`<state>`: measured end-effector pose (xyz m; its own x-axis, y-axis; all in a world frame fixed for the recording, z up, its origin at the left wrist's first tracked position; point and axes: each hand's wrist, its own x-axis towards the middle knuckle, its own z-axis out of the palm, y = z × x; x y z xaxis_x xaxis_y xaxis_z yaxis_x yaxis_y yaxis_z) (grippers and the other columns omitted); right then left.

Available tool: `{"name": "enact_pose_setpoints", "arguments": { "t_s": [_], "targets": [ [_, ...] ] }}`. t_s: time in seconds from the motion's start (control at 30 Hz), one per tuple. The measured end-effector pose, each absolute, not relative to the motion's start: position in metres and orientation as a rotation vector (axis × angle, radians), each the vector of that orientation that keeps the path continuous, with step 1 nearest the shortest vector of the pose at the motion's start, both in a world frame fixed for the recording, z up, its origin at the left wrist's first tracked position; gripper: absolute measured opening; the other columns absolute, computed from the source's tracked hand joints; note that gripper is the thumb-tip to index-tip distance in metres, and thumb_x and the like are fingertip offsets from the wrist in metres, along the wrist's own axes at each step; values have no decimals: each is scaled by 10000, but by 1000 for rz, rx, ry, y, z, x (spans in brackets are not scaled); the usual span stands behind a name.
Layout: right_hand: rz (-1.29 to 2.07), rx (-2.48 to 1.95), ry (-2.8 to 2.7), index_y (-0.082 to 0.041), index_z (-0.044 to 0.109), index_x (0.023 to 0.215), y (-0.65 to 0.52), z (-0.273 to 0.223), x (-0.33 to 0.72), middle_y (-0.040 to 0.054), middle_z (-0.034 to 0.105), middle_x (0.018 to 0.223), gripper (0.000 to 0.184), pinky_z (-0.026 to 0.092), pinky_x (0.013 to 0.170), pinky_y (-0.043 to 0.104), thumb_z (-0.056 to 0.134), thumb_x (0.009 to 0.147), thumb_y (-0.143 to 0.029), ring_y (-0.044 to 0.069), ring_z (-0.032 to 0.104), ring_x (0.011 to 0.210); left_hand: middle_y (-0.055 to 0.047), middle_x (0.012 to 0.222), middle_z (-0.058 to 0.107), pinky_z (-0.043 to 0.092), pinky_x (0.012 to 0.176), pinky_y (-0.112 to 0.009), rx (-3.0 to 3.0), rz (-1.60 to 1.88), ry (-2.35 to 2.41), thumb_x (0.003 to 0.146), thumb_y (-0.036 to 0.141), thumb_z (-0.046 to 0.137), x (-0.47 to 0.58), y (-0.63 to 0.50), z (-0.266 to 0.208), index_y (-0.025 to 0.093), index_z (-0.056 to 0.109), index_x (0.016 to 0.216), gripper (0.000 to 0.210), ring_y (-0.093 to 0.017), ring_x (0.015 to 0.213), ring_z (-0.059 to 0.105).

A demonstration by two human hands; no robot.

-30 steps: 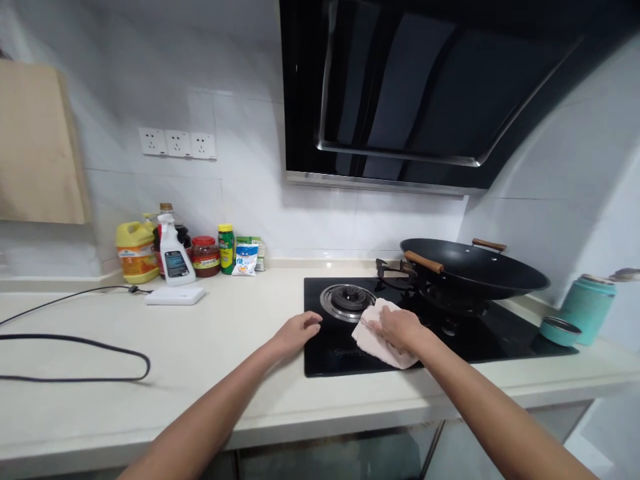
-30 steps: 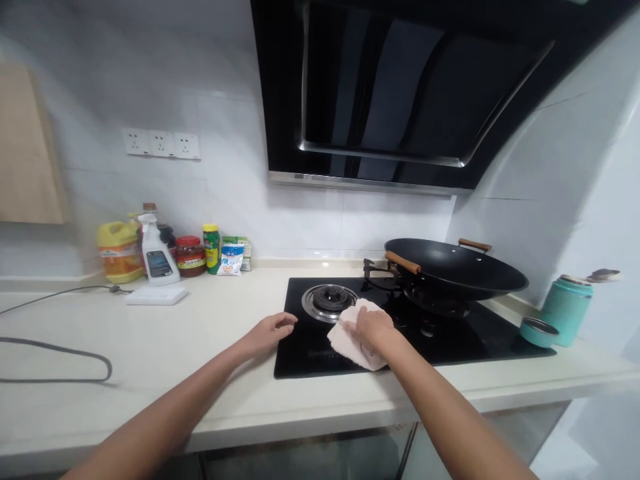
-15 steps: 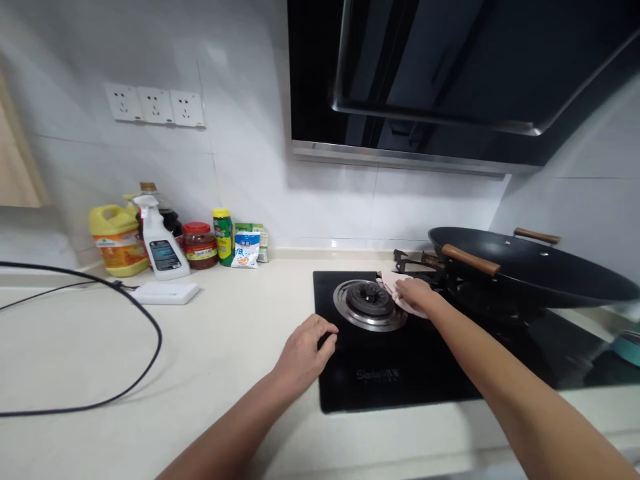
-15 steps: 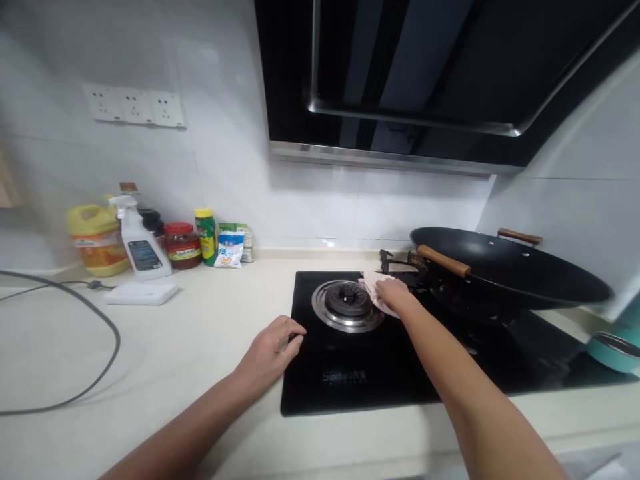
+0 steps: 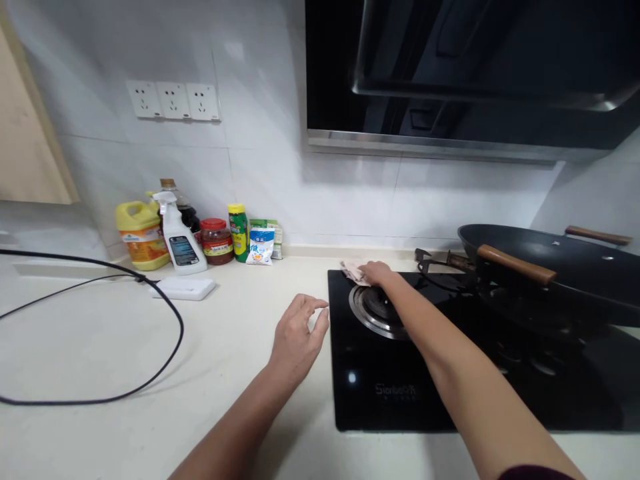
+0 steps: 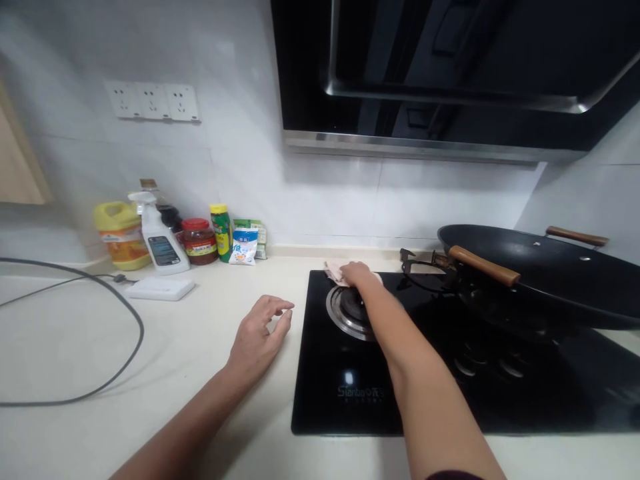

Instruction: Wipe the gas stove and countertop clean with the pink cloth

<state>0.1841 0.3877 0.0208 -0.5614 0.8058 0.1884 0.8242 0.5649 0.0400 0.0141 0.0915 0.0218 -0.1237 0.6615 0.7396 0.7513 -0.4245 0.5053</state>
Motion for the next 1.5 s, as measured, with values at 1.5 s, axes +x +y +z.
{"name": "enact_pose_setpoints", "arguments": {
  "t_s": [1.5],
  "targets": [
    [-189,-2004,-2386,-109,733,1048,273,29,320,182,665,1150,192,471,821,258,584,947,-176,229,683,1045,-34,983,666,488,790,-335,-2334,-1320,-2007,919,332,475,12,92,-2,237,693,922,238,-187,832,637]
  ]
}}
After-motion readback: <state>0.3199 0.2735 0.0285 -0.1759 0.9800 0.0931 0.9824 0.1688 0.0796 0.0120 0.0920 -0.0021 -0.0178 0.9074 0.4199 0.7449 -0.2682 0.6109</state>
